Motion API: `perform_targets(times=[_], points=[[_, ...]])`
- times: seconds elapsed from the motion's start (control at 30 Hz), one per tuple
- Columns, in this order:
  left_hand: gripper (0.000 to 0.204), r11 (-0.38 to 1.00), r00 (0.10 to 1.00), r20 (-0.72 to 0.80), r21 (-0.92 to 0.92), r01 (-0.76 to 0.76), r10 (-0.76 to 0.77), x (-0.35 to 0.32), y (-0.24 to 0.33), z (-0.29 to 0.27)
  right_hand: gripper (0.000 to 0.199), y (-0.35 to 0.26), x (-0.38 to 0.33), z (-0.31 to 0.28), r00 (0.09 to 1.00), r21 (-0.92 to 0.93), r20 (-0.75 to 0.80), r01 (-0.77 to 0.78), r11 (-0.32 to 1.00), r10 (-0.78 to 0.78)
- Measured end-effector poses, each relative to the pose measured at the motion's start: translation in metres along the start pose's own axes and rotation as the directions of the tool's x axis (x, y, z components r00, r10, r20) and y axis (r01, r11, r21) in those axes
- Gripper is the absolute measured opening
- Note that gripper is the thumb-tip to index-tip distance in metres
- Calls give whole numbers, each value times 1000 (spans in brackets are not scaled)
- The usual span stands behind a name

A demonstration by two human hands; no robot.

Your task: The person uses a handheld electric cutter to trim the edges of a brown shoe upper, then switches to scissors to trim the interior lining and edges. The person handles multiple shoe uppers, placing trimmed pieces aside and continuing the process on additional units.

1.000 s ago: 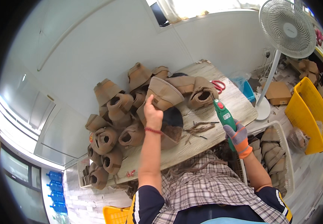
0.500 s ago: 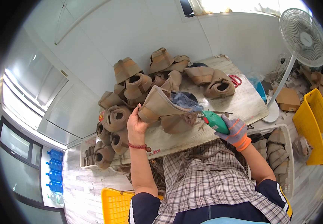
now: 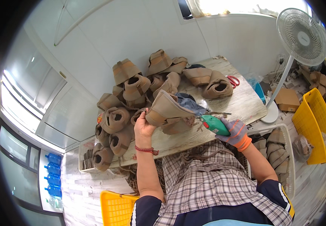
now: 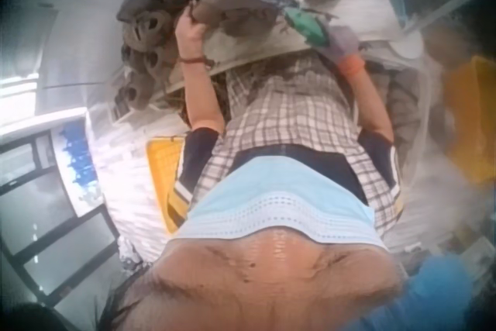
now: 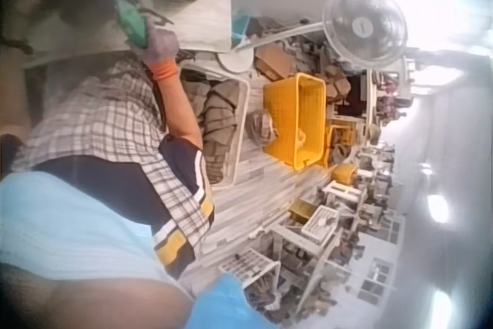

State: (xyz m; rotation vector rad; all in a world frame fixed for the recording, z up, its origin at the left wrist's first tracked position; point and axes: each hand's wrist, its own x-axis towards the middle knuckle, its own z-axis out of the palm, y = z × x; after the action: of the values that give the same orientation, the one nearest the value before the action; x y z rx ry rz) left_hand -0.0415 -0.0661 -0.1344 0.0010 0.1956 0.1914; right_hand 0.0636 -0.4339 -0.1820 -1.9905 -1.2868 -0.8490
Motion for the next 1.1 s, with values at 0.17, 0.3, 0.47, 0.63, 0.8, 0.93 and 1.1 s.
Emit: perform_targets(times=[0.17,0.3,0.47,0.63,0.8,0.93,1.1], points=[[24,999,999,10,-27,39,-38,6,0,-5,71,-10,12,-7,1000,-8,-8,15,1000,-15],[22,997,998,34,55,-50,48,9,-10,-6,70,-14,17,-6,997,30,-67,30,999,-28],[18,980,961,274,185,-70,17,-14,-48,21,69,-14,17,-2,994,85,-113,2,996,8],[37,927,952,276,308,-216,130,-34,-75,41,65,-29,31,-11,991,204,-43,-114,972,126],[51,859,908,411,433,-274,83,-43,-84,37,63,-42,42,-20,959,377,95,-282,882,266],[52,744,878,467,549,-382,106,-44,-91,34,61,-47,46,-18,931,506,144,-361,784,336],[48,554,852,514,684,-475,96,-41,-89,22,59,-50,48,-12,917,600,127,-375,707,379]])
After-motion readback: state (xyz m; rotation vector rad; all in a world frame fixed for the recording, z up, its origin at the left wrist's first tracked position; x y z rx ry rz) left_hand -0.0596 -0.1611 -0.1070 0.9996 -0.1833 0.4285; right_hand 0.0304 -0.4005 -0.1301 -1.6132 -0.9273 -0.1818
